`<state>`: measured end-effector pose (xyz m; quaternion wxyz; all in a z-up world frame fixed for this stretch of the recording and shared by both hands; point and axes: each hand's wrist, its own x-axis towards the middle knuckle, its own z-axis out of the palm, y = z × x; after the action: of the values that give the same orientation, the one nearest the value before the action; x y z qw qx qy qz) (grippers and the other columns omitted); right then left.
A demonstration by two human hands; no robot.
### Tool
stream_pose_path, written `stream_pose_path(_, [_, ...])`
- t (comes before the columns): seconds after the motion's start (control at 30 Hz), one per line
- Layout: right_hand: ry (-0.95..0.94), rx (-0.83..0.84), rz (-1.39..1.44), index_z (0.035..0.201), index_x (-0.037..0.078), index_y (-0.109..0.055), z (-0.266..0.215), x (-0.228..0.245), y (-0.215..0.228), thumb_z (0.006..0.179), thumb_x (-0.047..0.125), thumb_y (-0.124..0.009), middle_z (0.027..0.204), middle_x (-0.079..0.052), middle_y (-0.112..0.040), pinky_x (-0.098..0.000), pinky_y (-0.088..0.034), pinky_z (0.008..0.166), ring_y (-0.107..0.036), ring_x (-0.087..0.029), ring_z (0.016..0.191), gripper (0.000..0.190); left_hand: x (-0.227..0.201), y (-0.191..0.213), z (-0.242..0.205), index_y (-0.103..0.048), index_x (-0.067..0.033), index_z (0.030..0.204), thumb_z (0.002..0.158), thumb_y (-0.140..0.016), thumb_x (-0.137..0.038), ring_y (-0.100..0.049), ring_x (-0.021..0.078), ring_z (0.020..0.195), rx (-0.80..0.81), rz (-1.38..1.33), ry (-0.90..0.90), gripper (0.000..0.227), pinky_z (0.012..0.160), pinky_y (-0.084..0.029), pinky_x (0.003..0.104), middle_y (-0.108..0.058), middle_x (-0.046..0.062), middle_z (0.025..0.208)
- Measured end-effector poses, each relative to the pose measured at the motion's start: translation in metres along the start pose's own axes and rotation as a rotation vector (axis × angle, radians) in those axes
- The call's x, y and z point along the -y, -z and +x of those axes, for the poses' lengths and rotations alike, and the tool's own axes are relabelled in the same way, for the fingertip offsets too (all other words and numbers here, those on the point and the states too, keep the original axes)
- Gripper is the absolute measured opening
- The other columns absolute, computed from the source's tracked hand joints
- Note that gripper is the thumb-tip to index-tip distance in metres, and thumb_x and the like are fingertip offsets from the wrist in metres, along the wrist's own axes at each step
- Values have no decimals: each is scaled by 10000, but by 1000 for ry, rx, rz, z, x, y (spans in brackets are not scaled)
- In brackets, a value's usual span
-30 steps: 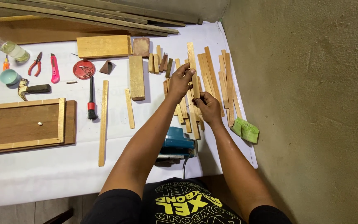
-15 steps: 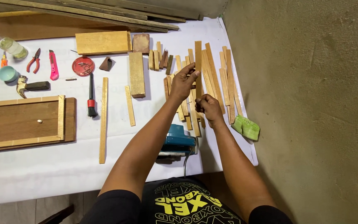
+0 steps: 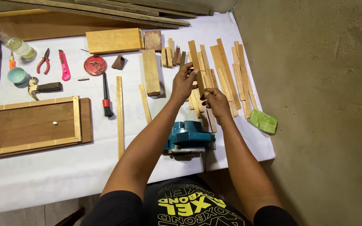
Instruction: The person hammers nails into a rectangular wooden frame laid on a workbench, then marks the frame with a black marker and measures it with a tape measure. They then sort through loose wood strips on the bench, pick one, and position it against the frame.
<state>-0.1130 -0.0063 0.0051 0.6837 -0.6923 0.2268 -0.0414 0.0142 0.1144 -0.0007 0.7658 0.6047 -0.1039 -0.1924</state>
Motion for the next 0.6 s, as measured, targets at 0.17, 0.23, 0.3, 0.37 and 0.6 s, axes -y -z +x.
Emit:
stream_pose_path(0.17, [14, -12, -150, 1127, 45, -691, -2, -9, -26, 1001, 198, -622, 877, -24, -738, -257, -514, 684, -670, -96, 758, 210, 5, 35, -6, -519, -98, 1425, 978, -694, -172, -698, 166, 1001, 63, 0, -12, 486, 726, -668, 333, -645, 57, 1095])
stream_pose_path(0.23, [-10, -50, -156, 1138, 56, -694, -4, -5, -35, 1002, 195, -614, 866, -16, -732, -249, -517, 680, -661, -94, 741, 210, 0, 50, -9, -484, -95, 1460, 963, -722, -114, -700, 183, 1013, 87, 3, -27, 552, 732, -665, 340, -642, 68, 1130])
stream_pose_path(0.3, [-4, -64, -82, 1119, 55, -698, -8, -7, -42, 1010, 195, -605, 834, -12, -724, -239, -511, 667, -657, -85, 723, 201, -15, 64, -21, -191, -189, 1607, 888, -734, -38, -718, 183, 979, 70, -24, -57, 913, 729, -673, 328, -642, 77, 1141])
stream_pose_path(0.37, [15, -87, -62, 1115, 54, -704, -8, -4, -50, 1013, 190, -611, 822, -9, -709, -239, -502, 660, -641, -84, 710, 195, -35, 76, -33, -59, -218, 1615, 872, -743, -30, -733, 188, 949, 24, 22, -46, 1028, 712, -677, 330, -666, 98, 1111])
stream_pose_path(0.6, [-26, -154, -186, 1092, 49, -721, -14, 29, -79, 1011, 190, -611, 822, -11, -686, -248, -526, 671, -626, -93, 721, 195, -66, 99, -56, 79, -235, 1631, 895, -719, -100, -747, 175, 902, -115, 103, -90, 1094, 684, -677, 312, -707, 107, 1002])
